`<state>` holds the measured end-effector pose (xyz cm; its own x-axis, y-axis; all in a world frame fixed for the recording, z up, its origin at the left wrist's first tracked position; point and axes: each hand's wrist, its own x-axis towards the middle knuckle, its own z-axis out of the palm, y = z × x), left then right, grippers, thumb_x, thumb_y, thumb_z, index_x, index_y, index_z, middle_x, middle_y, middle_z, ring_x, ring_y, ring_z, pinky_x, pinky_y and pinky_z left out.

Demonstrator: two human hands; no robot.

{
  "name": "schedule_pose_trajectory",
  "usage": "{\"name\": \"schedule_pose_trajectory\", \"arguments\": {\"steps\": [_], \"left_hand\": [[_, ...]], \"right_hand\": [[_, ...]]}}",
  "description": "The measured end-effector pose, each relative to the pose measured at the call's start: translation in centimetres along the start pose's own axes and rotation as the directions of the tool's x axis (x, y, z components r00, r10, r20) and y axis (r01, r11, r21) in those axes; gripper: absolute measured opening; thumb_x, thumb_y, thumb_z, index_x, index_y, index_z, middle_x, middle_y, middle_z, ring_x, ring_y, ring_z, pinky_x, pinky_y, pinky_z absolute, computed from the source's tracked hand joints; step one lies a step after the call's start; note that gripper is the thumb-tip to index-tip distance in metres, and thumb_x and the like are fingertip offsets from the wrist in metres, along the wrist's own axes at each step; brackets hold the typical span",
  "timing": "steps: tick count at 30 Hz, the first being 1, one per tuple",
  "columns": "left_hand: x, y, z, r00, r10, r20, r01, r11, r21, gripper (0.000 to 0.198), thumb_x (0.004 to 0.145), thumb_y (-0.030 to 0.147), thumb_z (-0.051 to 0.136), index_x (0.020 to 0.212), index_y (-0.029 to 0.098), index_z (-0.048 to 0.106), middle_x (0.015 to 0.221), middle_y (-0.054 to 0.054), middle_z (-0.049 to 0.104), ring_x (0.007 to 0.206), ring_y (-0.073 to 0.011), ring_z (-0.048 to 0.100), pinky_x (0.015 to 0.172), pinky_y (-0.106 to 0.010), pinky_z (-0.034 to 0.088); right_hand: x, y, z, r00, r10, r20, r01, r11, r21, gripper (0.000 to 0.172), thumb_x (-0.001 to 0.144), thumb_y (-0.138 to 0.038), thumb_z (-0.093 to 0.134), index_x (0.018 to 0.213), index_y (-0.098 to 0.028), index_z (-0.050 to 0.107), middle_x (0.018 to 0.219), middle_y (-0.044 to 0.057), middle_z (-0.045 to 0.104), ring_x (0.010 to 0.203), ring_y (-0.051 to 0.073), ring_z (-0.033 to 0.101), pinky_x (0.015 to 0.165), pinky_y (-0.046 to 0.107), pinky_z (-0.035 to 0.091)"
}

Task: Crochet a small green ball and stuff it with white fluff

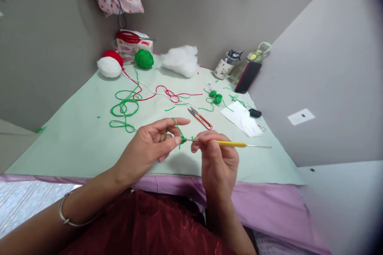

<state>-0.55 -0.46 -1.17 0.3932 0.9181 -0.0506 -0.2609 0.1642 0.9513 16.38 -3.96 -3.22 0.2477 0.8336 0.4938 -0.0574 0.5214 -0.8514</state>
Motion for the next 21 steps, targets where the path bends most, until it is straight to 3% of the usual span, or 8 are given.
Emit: {"name": "schedule_pose_trajectory", "arguments": {"steps": [3, 5, 10, 15, 18, 21], "left_hand": [[0.0, -0.5, 0.2, 0.997, -0.034, 0.071, 0.038, 0.998, -0.056, 0.027, 0.093, 0.031, 0.078, 0.120, 0.032, 0.081, 0.092, 0.003, 0.063, 0.052, -0.0001, 0.042, 0.049, -0.017, 0.033], [0.1, -0.7, 0.3, 0.997, -0.040, 0.063, 0.045, 0.996, -0.076, 0.027, 0.093, 0.031, 0.078, 0.120, 0.031, 0.081, 0.095, 0.002, 0.064, 0.053, 0.0006, 0.045, 0.052, -0.016, 0.036], [0.3, -0.2, 0.4, 0.994, -0.089, 0.059, 0.097, 0.980, -0.171, 0.050, 0.085, 0.028, 0.087, 0.133, 0.029, 0.073, 0.094, 0.002, 0.066, 0.046, 0.0032, 0.040, 0.044, -0.014, 0.028], [0.5, 0.4, 0.0, 0.960, -0.200, 0.196, 0.250, 0.926, -0.283, 0.044, 0.083, 0.023, 0.087, 0.126, 0.024, 0.077, 0.083, 0.004, 0.060, 0.044, 0.0049, 0.025, 0.040, -0.012, 0.019], [0.6, 0.2, 0.1, 0.967, -0.177, 0.185, 0.229, 0.919, -0.321, 0.034, 0.081, 0.021, 0.088, 0.115, 0.022, 0.083, 0.082, 0.004, 0.057, 0.045, 0.0049, 0.026, 0.040, -0.012, 0.021], [0.6, -0.1, 0.5, 0.989, -0.112, 0.095, 0.135, 0.951, -0.277, 0.037, 0.080, 0.021, 0.089, 0.117, 0.026, 0.082, 0.085, 0.004, 0.058, 0.046, 0.0040, 0.034, 0.042, -0.013, 0.025]], "right_hand": [[0.1, 0.4, 0.2, 0.999, 0.036, 0.030, -0.037, 0.999, 0.017, 0.017, 0.102, -0.024, 0.063, 0.098, -0.025, 0.079, 0.093, 0.003, 0.076, 0.077, 0.015, 0.066, 0.071, 0.032, 0.056], [0.0, 0.6, 0.3, 0.999, 0.041, 0.024, -0.041, 0.999, 0.005, 0.019, 0.103, -0.023, 0.062, 0.101, -0.027, 0.080, 0.093, 0.003, 0.076, 0.078, 0.015, 0.066, 0.073, 0.032, 0.055], [-0.1, 0.6, 0.3, 0.999, -0.017, 0.032, 0.017, 1.000, -0.007, 0.017, 0.101, -0.025, 0.065, 0.099, -0.028, 0.082, 0.089, 0.002, 0.073, 0.078, 0.016, 0.067, 0.073, 0.032, 0.056], [0.8, 0.2, -0.4, 0.989, 0.148, -0.003, -0.144, 0.969, 0.201, 0.017, 0.101, -0.030, 0.067, 0.092, -0.024, 0.081, 0.083, 0.001, 0.073, 0.066, 0.012, 0.067, 0.063, 0.027, 0.056], [1.2, 0.2, -0.6, 0.978, 0.209, 0.005, -0.203, 0.942, 0.266, 0.019, 0.098, -0.032, 0.070, 0.086, -0.022, 0.079, 0.074, 0.000, 0.070, 0.060, 0.011, 0.063, 0.058, 0.024, 0.053], [1.1, 0.3, -0.2, 0.986, 0.165, 0.039, -0.169, 0.962, 0.214, 0.017, 0.099, -0.033, 0.069, 0.089, -0.024, 0.079, 0.080, 0.001, 0.074, 0.066, 0.012, 0.065, 0.062, 0.026, 0.055]]}}
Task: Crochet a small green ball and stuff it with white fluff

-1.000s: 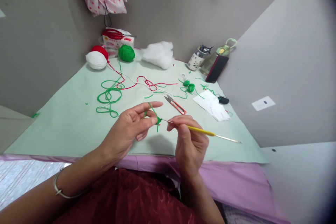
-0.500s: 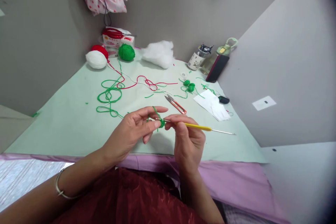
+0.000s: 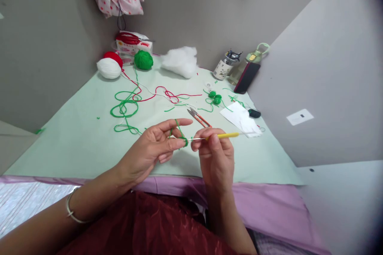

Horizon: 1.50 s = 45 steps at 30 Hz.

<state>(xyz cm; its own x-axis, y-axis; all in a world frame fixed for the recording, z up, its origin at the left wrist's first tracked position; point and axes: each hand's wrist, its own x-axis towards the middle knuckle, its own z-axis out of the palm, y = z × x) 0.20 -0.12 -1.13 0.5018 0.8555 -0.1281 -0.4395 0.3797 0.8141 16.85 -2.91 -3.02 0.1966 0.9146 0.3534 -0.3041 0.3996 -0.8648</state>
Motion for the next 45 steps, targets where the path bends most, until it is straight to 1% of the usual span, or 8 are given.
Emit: {"name": "schedule_pose_trajectory", "arguments": {"steps": [8, 15, 18, 21, 24, 27, 33, 45], "left_hand": [[0.0, -0.6, 0.2, 0.984, 0.134, -0.122, -0.108, 0.975, 0.196, 0.034, 0.086, 0.030, 0.086, 0.120, 0.030, 0.081, 0.087, 0.004, 0.061, 0.052, 0.0014, 0.045, 0.050, -0.014, 0.037], [0.0, -0.6, 0.4, 0.998, 0.000, -0.063, -0.003, 0.999, -0.050, 0.055, 0.084, 0.026, 0.088, 0.136, 0.021, 0.071, 0.064, 0.008, 0.051, 0.046, 0.0001, 0.035, 0.045, -0.012, 0.029], [0.2, -0.2, 0.4, 0.995, -0.093, -0.034, 0.088, 0.986, -0.141, 0.048, 0.084, 0.020, 0.086, 0.130, 0.015, 0.074, 0.064, 0.009, 0.049, 0.045, 0.0018, 0.025, 0.043, -0.011, 0.024], [0.4, -0.1, 0.6, 0.993, 0.024, -0.114, -0.036, 0.994, -0.102, 0.047, 0.081, 0.015, 0.088, 0.126, 0.018, 0.077, 0.078, 0.005, 0.059, 0.047, 0.0025, 0.030, 0.043, -0.011, 0.027], [0.3, -0.4, 0.9, 0.987, 0.080, -0.139, -0.089, 0.994, -0.057, 0.056, 0.078, 0.015, 0.090, 0.131, 0.023, 0.075, 0.077, 0.005, 0.058, 0.050, 0.0006, 0.037, 0.045, -0.011, 0.030], [0.2, -0.5, 0.7, 0.996, -0.061, -0.062, 0.053, 0.990, -0.129, 0.047, 0.083, 0.020, 0.087, 0.129, 0.017, 0.076, 0.065, 0.009, 0.046, 0.047, 0.0004, 0.027, 0.043, -0.012, 0.026], [0.3, -0.1, 0.5, 0.992, 0.022, -0.125, -0.029, 0.998, -0.055, 0.042, 0.081, 0.017, 0.087, 0.122, 0.020, 0.079, 0.082, 0.003, 0.060, 0.049, 0.0008, 0.031, 0.043, -0.014, 0.026], [-0.2, -0.5, 0.3, 0.992, 0.065, -0.106, -0.054, 0.994, 0.099, 0.036, 0.084, 0.025, 0.086, 0.119, 0.027, 0.082, 0.096, 0.002, 0.060, 0.052, 0.0010, 0.042, 0.047, -0.017, 0.032]], "right_hand": [[-0.6, 0.3, 0.6, 0.983, -0.185, 0.017, 0.180, 0.930, -0.320, 0.020, 0.103, -0.021, 0.061, 0.101, -0.026, 0.080, 0.094, 0.002, 0.079, 0.075, 0.014, 0.069, 0.069, 0.031, 0.058], [-1.5, 1.6, 0.2, 0.791, -0.559, 0.250, 0.555, 0.482, -0.678, 0.039, 0.095, -0.007, 0.068, 0.122, -0.033, 0.077, 0.109, 0.005, 0.076, 0.095, 0.019, 0.073, 0.077, 0.034, 0.061], [-1.0, 0.9, 0.1, 0.852, -0.502, 0.147, 0.485, 0.654, -0.581, 0.028, 0.099, -0.010, 0.062, 0.113, -0.028, 0.079, 0.096, 0.004, 0.076, 0.084, 0.017, 0.071, 0.074, 0.034, 0.060], [-0.4, 0.3, 0.2, 0.929, -0.367, 0.039, 0.344, 0.824, -0.449, 0.024, 0.104, -0.015, 0.056, 0.103, -0.026, 0.078, 0.081, 0.000, 0.070, 0.069, 0.014, 0.065, 0.066, 0.032, 0.057], [-0.5, 0.8, 0.4, 0.890, -0.435, 0.141, 0.429, 0.688, -0.585, 0.023, 0.099, -0.012, 0.063, 0.107, -0.027, 0.079, 0.090, 0.003, 0.073, 0.079, 0.016, 0.069, 0.069, 0.032, 0.058], [-0.8, 1.3, 0.3, 0.800, -0.560, 0.216, 0.540, 0.516, -0.665, 0.029, 0.096, -0.008, 0.067, 0.112, -0.028, 0.079, 0.101, 0.005, 0.076, 0.088, 0.017, 0.071, 0.074, 0.032, 0.059], [-0.2, 0.4, 0.3, 0.975, -0.220, -0.030, 0.200, 0.927, -0.318, 0.021, 0.102, -0.021, 0.061, 0.096, -0.027, 0.080, 0.085, 0.000, 0.071, 0.070, 0.014, 0.063, 0.068, 0.032, 0.053], [-0.1, 0.5, 0.0, 0.997, -0.006, -0.075, -0.002, 0.995, -0.103, 0.018, 0.100, -0.034, 0.067, 0.093, -0.022, 0.078, 0.086, 0.002, 0.077, 0.071, 0.013, 0.069, 0.070, 0.029, 0.059]]}}
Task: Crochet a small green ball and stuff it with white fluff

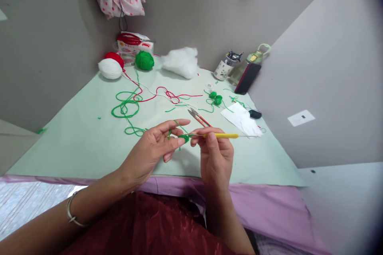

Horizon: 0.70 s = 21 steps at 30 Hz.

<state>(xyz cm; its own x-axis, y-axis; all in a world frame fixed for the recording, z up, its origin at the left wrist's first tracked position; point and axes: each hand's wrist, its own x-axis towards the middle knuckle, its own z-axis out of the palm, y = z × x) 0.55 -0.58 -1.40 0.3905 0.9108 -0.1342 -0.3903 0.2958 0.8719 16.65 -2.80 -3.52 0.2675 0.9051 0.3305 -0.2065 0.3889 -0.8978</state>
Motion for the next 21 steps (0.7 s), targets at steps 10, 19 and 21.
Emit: {"name": "schedule_pose_trajectory", "arguments": {"steps": [10, 19, 21], "left_hand": [[0.1, 0.0, 0.0, 1.000, 0.009, 0.013, -0.010, 0.999, 0.051, 0.043, 0.084, 0.030, 0.087, 0.126, 0.025, 0.078, 0.094, 0.001, 0.066, 0.055, -0.0017, 0.044, 0.049, -0.018, 0.034], [-0.1, -0.1, 0.7, 1.000, -0.002, -0.014, 0.002, 1.000, -0.030, 0.067, 0.078, 0.024, 0.090, 0.141, 0.024, 0.068, 0.085, 0.003, 0.065, 0.050, -0.0017, 0.037, 0.044, -0.017, 0.028], [0.0, 0.0, 0.4, 0.997, -0.073, 0.032, 0.076, 0.991, -0.110, 0.062, 0.078, 0.023, 0.090, 0.137, 0.022, 0.071, 0.079, 0.004, 0.061, 0.048, -0.0008, 0.032, 0.043, -0.016, 0.025]], "right_hand": [[-0.4, -0.3, 0.3, 0.996, -0.085, 0.018, 0.086, 0.990, -0.114, 0.019, 0.104, -0.031, 0.060, 0.096, -0.022, 0.075, 0.088, 0.002, 0.075, 0.072, 0.015, 0.069, 0.071, 0.033, 0.058], [-2.0, 0.9, 0.5, 0.819, -0.528, 0.226, 0.538, 0.568, -0.623, 0.033, 0.098, -0.013, 0.065, 0.120, -0.034, 0.076, 0.104, 0.006, 0.075, 0.094, 0.021, 0.072, 0.077, 0.038, 0.061], [-2.1, 1.0, 0.4, 0.771, -0.585, 0.253, 0.583, 0.487, -0.651, 0.039, 0.096, -0.011, 0.067, 0.124, -0.037, 0.076, 0.108, 0.006, 0.075, 0.096, 0.022, 0.072, 0.076, 0.037, 0.061]]}}
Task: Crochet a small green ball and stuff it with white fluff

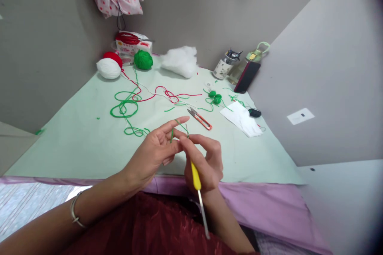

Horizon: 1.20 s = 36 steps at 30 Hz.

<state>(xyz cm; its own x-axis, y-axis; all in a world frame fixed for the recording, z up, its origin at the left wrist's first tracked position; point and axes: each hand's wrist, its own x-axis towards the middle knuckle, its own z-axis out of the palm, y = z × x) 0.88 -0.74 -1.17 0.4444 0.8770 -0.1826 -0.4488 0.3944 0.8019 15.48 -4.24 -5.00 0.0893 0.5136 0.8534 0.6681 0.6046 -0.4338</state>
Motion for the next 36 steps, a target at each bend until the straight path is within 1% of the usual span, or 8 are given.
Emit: {"name": "schedule_pose_trajectory", "arguments": {"steps": [3, 7, 13, 18, 22, 26, 31, 36], "left_hand": [[0.1, 0.3, -0.5, 0.992, -0.110, 0.059, 0.116, 0.987, -0.111, 0.044, 0.082, 0.020, 0.086, 0.125, 0.017, 0.078, 0.073, 0.005, 0.056, 0.047, 0.0008, 0.021, 0.042, -0.015, 0.021], [0.2, 0.4, -0.5, 0.998, -0.054, 0.041, 0.058, 0.992, -0.110, 0.034, 0.083, 0.015, 0.083, 0.117, 0.018, 0.082, 0.086, 0.001, 0.061, 0.049, 0.0016, 0.023, 0.043, -0.014, 0.023], [0.1, -0.2, -0.3, 0.997, 0.074, 0.014, -0.075, 0.988, 0.132, 0.039, 0.081, 0.026, 0.088, 0.119, 0.027, 0.082, 0.087, 0.001, 0.066, 0.056, -0.0048, 0.038, 0.047, -0.019, 0.031], [-0.1, -0.2, -0.8, 0.996, 0.090, -0.021, -0.084, 0.975, 0.206, 0.031, 0.086, 0.031, 0.084, 0.117, 0.030, 0.083, 0.094, 0.001, 0.063, 0.057, -0.0037, 0.040, 0.052, -0.021, 0.035], [-0.2, 0.0, -0.9, 0.996, 0.089, 0.013, -0.090, 0.973, 0.214, 0.028, 0.088, 0.029, 0.083, 0.115, 0.032, 0.084, 0.093, 0.002, 0.061, 0.058, -0.0037, 0.040, 0.053, -0.020, 0.035], [-0.3, 0.3, -0.8, 0.996, 0.090, 0.010, -0.090, 0.969, 0.231, 0.027, 0.088, 0.028, 0.082, 0.115, 0.033, 0.084, 0.091, 0.003, 0.059, 0.059, -0.0041, 0.041, 0.054, -0.020, 0.035], [-0.4, 0.3, -0.9, 0.993, 0.118, -0.013, -0.108, 0.945, 0.310, 0.030, 0.088, 0.028, 0.081, 0.118, 0.032, 0.083, 0.091, 0.003, 0.059, 0.058, -0.0050, 0.040, 0.054, -0.021, 0.035], [-0.5, 0.0, -0.6, 0.967, 0.248, -0.058, -0.192, 0.859, 0.475, 0.033, 0.088, 0.022, 0.076, 0.120, 0.027, 0.081, 0.074, 0.005, 0.052, 0.061, -0.0080, 0.042, 0.060, -0.022, 0.038]], "right_hand": [[0.7, 0.1, -0.4, 0.981, 0.190, -0.028, -0.180, 0.960, 0.215, 0.028, 0.100, -0.013, 0.061, 0.113, -0.031, 0.079, 0.093, 0.004, 0.074, 0.085, 0.019, 0.070, 0.075, 0.037, 0.059], [1.9, 0.2, -0.5, 0.865, 0.498, 0.057, -0.439, 0.698, 0.566, 0.021, 0.103, -0.025, 0.058, 0.094, -0.024, 0.077, 0.084, 0.002, 0.069, 0.066, 0.014, 0.064, 0.064, 0.033, 0.055], [1.6, 0.2, -0.1, 0.852, 0.492, 0.182, -0.510, 0.698, 0.502, 0.016, 0.101, -0.028, 0.065, 0.095, -0.025, 0.079, 0.089, 0.003, 0.075, 0.076, 0.016, 0.068, 0.070, 0.032, 0.057], [1.9, 0.6, -0.5, 0.791, 0.572, 0.216, -0.573, 0.569, 0.590, 0.019, 0.102, -0.033, 0.064, 0.095, -0.021, 0.077, 0.087, 0.004, 0.076, 0.072, 0.015, 0.069, 0.069, 0.032, 0.058], [2.2, 0.7, -0.7, 0.797, 0.557, 0.232, -0.554, 0.522, 0.649, 0.020, 0.104, -0.030, 0.060, 0.093, -0.022, 0.075, 0.087, 0.002, 0.077, 0.071, 0.013, 0.069, 0.069, 0.030, 0.058], [2.2, 0.5, -1.0, 0.828, 0.514, 0.225, -0.526, 0.571, 0.630, 0.021, 0.105, -0.028, 0.058, 0.094, -0.022, 0.075, 0.086, 0.002, 0.076, 0.073, 0.014, 0.069, 0.071, 0.031, 0.057], [2.2, 0.1, -1.5, 0.893, 0.419, 0.162, -0.442, 0.757, 0.481, 0.022, 0.106, -0.024, 0.055, 0.097, -0.024, 0.075, 0.086, 0.002, 0.074, 0.075, 0.015, 0.067, 0.072, 0.032, 0.056], [1.9, -0.3, -1.9, 0.982, 0.107, 0.156, -0.143, 0.958, 0.247, 0.022, 0.104, -0.012, 0.052, 0.111, -0.023, 0.070, 0.095, 0.005, 0.076, 0.085, 0.018, 0.071, 0.075, 0.035, 0.059]]}}
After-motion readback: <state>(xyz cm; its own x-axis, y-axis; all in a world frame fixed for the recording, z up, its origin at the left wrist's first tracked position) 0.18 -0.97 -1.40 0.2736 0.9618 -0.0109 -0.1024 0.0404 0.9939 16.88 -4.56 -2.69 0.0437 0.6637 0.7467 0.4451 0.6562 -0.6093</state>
